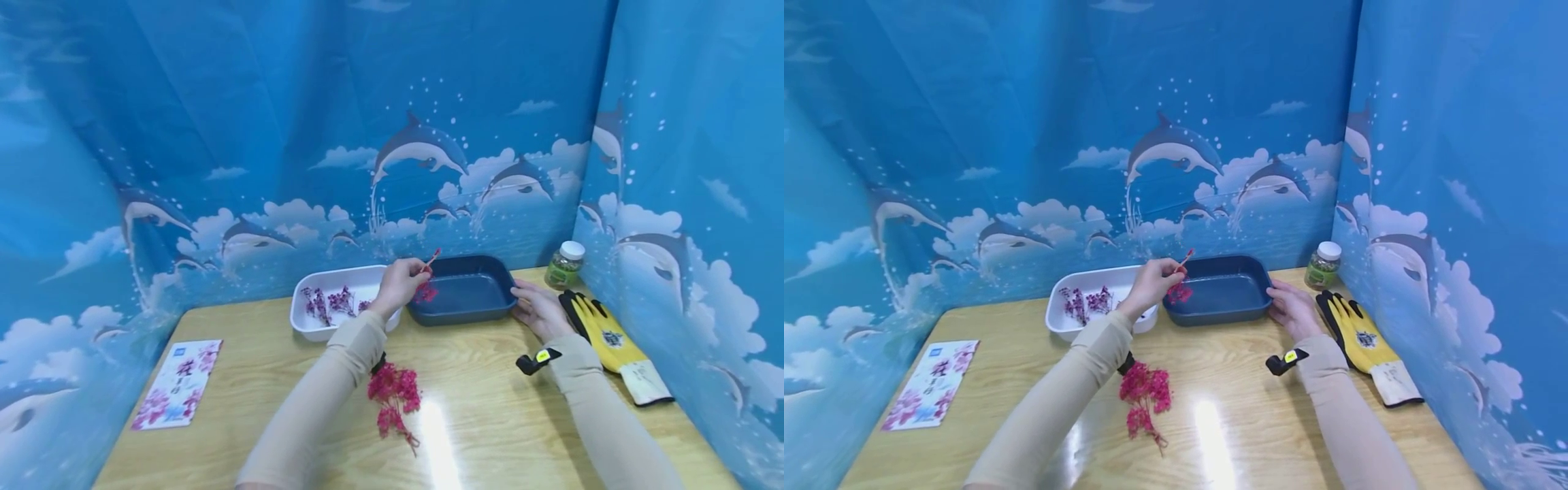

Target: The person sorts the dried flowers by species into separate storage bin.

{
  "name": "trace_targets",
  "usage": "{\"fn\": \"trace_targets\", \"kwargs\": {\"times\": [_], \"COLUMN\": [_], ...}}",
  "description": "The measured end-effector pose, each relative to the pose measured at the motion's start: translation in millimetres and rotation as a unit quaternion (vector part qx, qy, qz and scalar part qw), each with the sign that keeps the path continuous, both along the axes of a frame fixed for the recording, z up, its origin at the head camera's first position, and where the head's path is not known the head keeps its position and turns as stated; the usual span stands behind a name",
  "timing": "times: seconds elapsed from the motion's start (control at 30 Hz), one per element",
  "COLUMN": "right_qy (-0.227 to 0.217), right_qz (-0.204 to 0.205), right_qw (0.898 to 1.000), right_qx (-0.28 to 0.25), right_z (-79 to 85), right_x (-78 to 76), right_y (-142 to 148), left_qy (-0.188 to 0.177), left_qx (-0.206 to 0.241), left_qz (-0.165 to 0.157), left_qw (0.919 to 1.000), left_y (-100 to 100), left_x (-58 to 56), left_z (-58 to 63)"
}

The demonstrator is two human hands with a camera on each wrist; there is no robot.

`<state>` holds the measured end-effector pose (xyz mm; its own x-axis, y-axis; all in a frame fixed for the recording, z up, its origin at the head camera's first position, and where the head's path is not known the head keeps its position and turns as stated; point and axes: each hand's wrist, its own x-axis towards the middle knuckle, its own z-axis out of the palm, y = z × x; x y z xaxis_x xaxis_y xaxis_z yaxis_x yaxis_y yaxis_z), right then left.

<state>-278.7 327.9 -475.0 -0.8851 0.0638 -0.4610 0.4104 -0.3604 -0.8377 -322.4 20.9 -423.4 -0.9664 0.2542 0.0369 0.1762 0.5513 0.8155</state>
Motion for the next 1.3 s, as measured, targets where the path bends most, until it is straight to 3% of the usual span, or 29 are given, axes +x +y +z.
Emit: {"fn": "trace_targets", "kwargs": {"times": [0.3,0.5,0.73,0.93,1.17,1.3], "right_qy": [-0.003,0.007,0.010,0.001,-0.003,-0.005], "right_qz": [-0.005,-0.003,-0.003,-0.002,-0.004,0.000], "right_qw": [1.000,1.000,1.000,1.000,0.999,1.000], "right_qx": [0.014,0.009,0.005,0.023,0.032,0.031], "right_z": [3.5,3.5,3.8,3.0,2.8,3.5], "right_x": [-3.8,-4.8,-3.1,-4.0,-2.4,-0.6], "right_y": [-2.8,-4.7,-3.7,-3.0,-5.4,-4.7], "left_qy": [0.011,-0.016,0.026,0.027,0.025,0.054], "left_qx": [-0.009,-0.014,-0.068,-0.094,-0.177,-0.208], "left_qz": [-0.005,0.003,-0.002,-0.017,-0.040,-0.035], "left_qw": [0.9999,0.9998,0.9973,0.9950,0.9831,0.9759], "left_y": [3.8,6.6,10.5,12.6,14.0,15.9], "left_x": [-7.1,-11.1,-12.6,-13.8,-15.6,-16.8], "left_z": [-3.4,-9.4,-16.0,-15.3,-18.9,-20.3]}}
